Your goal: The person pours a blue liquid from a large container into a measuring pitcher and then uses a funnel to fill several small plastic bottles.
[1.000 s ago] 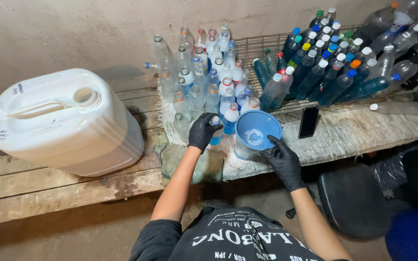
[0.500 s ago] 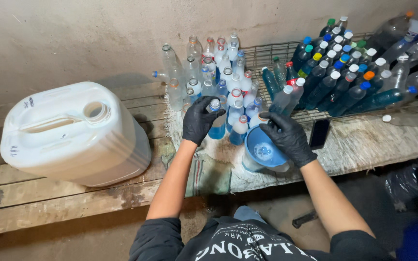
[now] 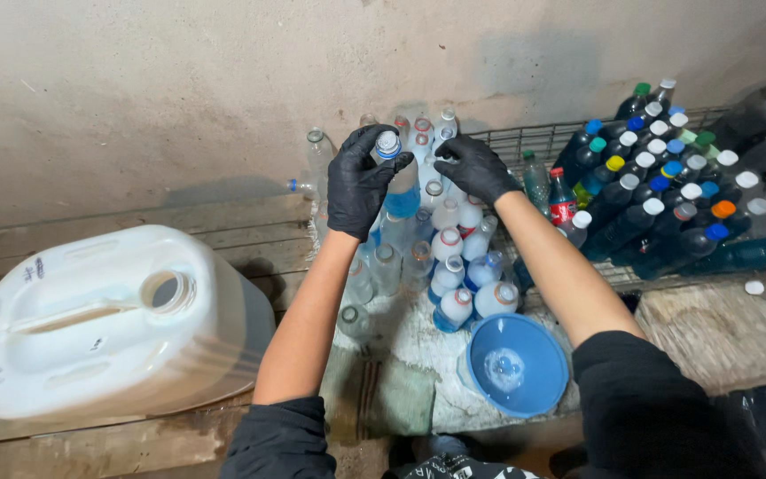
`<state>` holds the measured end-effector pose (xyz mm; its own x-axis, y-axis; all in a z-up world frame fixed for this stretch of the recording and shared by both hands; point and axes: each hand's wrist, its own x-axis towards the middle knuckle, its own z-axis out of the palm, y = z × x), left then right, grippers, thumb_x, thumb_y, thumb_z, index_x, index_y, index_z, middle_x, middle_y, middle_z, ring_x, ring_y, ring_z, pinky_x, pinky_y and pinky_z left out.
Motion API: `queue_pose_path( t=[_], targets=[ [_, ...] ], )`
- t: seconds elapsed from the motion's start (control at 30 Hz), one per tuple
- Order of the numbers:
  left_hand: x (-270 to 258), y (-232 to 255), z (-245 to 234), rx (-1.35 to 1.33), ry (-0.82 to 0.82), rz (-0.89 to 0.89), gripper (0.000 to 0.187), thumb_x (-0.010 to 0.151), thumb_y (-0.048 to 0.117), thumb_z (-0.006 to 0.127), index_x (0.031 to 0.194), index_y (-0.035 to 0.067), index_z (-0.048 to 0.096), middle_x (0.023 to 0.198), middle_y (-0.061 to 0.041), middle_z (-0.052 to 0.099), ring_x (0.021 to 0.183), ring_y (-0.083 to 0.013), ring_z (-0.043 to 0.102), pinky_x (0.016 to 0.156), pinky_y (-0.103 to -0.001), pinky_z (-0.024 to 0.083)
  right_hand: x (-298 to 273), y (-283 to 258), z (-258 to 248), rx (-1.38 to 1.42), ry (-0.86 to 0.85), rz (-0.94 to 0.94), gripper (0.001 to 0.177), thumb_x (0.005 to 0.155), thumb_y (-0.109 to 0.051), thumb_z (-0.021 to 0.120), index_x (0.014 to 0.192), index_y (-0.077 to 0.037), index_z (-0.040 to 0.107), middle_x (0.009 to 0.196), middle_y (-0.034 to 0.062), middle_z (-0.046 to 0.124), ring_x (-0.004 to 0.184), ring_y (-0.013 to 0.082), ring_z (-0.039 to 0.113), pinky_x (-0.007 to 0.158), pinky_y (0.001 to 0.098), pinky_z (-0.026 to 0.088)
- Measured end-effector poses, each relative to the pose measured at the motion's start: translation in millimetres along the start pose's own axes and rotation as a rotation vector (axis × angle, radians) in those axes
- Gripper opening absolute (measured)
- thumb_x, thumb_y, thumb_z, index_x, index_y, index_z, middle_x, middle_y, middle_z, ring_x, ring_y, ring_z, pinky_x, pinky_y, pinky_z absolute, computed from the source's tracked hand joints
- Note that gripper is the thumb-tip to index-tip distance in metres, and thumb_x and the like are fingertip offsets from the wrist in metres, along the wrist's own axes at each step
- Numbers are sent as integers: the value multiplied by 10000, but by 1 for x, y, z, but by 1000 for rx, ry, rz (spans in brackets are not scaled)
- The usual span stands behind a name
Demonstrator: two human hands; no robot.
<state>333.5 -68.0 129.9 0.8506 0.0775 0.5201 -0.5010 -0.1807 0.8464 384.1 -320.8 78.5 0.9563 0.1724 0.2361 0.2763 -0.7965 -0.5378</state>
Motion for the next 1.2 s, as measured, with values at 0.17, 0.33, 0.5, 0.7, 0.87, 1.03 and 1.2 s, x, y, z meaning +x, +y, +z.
queue_pose_path(
  t=[0.17,0.33,0.5,0.7,0.87,1.03,1.2],
  targets=[
    [31,-31,17,-112,74,10,437,871,217,1019,1263,221,824,1271,-60,763,1207,-262,731,1012,-370,583,112,60,66,-202,-50,98,427,1028,-539,740,1354,-267,696,1308,100,724,1326,380,651,1126,545,527],
    [49,-40,16,-97,141,3,460,858,211,1019,1269,230,812,1292,2,746,1123,-152,714,992,-303,602,191,115,142,-292,-65,98,433,1066,-445,681,1469,-293,638,1298,94,731,1351,367,646,1222,585,386],
    [59,-39,6,-94,154,16,464,861,213,1023,1275,246,817,1281,13,754,1100,-142,738,933,-284,615,220,134,184,-399,-78,113,525,1058,-474,658,1553,-298,643,1449,176,718,1488,415,544,1318,648,134],
    [69,-59,-4,-48,169,13,463,860,206,1018,1275,224,813,1279,-3,744,1068,-123,703,902,-272,597,233,158,215,-510,164,6,305,899,-414,861,1184,-315,817,1072,92,821,1226,350,699,1265,565,284],
    [76,-87,-1,-39,186,-1,469,850,206,1026,1272,215,823,1291,-21,748,1124,-164,726,907,-284,600,218,118,176,-449,269,-120,254,837,-311,927,1052,-257,805,925,73,791,985,353,770,1018,474,524],
    [86,-100,6,13,141,71,417,869,178,984,1243,195,801,1238,-5,726,1106,-165,698,919,-288,565,202,61,84,-359,409,-271,278,804,-203,936,1022,-193,765,914,102,761,905,382,733,830,511,525],
    [104,-117,26,73,136,174,415,872,93,965,1221,191,761,1178,3,687,907,-129,659,761,-273,554,175,18,-1,-263,522,-360,250,879,-139,886,1041,-161,697,1006,116,731,870,419,692,725,517,505]
  ],
)
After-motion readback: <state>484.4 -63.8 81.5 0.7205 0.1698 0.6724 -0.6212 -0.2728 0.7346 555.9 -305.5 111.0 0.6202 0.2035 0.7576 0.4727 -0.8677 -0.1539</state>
